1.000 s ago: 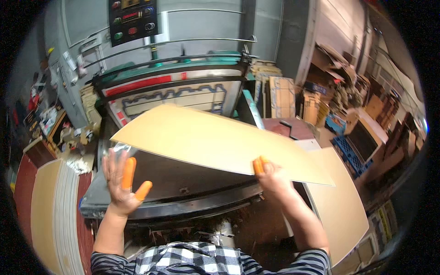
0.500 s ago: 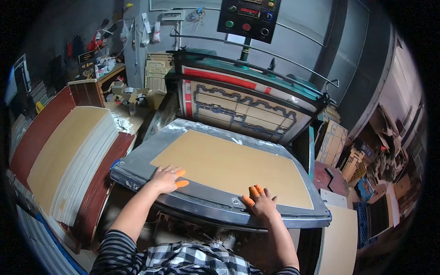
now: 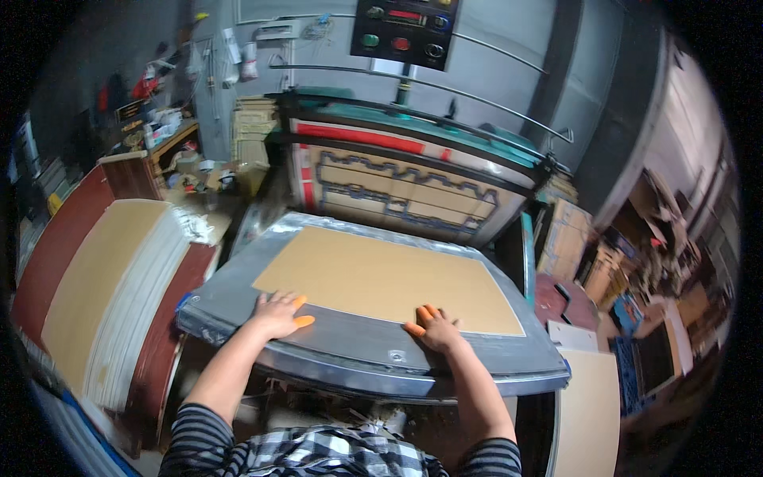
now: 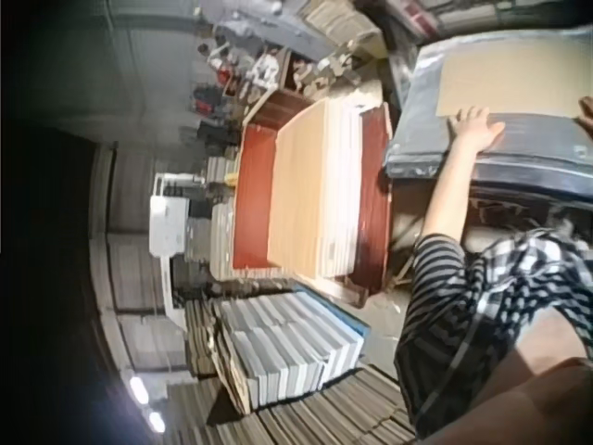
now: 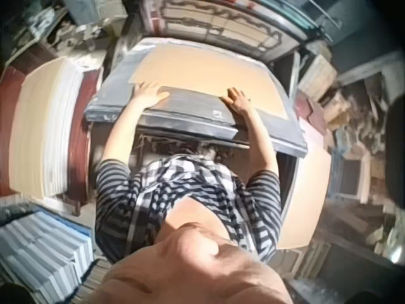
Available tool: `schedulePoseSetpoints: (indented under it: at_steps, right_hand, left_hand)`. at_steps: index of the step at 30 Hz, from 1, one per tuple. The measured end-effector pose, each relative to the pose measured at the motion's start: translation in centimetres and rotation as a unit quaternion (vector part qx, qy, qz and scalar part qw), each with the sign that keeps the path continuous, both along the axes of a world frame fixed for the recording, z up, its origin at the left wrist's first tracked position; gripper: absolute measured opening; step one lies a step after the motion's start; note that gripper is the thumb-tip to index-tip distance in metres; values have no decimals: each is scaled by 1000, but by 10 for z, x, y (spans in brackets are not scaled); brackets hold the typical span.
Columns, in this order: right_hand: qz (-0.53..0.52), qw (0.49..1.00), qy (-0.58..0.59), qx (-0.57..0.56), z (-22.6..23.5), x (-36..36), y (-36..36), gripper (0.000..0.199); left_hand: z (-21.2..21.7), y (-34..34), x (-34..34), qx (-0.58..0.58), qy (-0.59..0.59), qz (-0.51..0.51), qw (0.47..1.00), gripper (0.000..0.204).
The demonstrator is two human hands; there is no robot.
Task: The person repeatedly picks up large cardboard sheets from a stack, places them on a hydraulic guillotine cutter, aligns them, and operates the machine to trim the edges. The trimmed sheets are then stacked on a nearby table.
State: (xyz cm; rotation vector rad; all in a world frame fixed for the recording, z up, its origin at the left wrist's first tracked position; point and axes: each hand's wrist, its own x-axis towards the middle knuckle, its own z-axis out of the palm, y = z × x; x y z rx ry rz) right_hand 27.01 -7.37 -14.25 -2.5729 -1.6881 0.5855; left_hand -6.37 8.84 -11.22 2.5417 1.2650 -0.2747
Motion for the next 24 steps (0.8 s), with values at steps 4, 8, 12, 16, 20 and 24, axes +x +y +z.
schedulePoseSetpoints:
  at_steps: [4, 8, 12, 16, 20, 24]
  right_hand:
    - [24, 1000, -6, -2, 2, -8, 9, 87]
    - [22, 1000, -10, -5, 1, -1, 5, 88]
    - [29, 999, -20, -20, 5, 1, 6, 86]
    - [38, 999, -28, -12, 1, 3, 12, 84]
    - [53, 996, -46, -58, 23, -3, 22, 78]
    - [163, 983, -33, -78, 44, 8, 45, 78]
  left_hand:
    - [-4, 1, -3, 66, -35, -33, 997, 77]
    - [-6, 2, 16, 44, -34, -68, 996, 80]
    - [-15, 3, 21, -9, -12, -53, 998, 81]
    - [-16, 2, 21, 2, 7, -58, 998, 79]
    - [-15, 1, 21, -10, -6, -54, 998, 80]
    - [-13, 2, 24, -8, -5, -61, 998, 81]
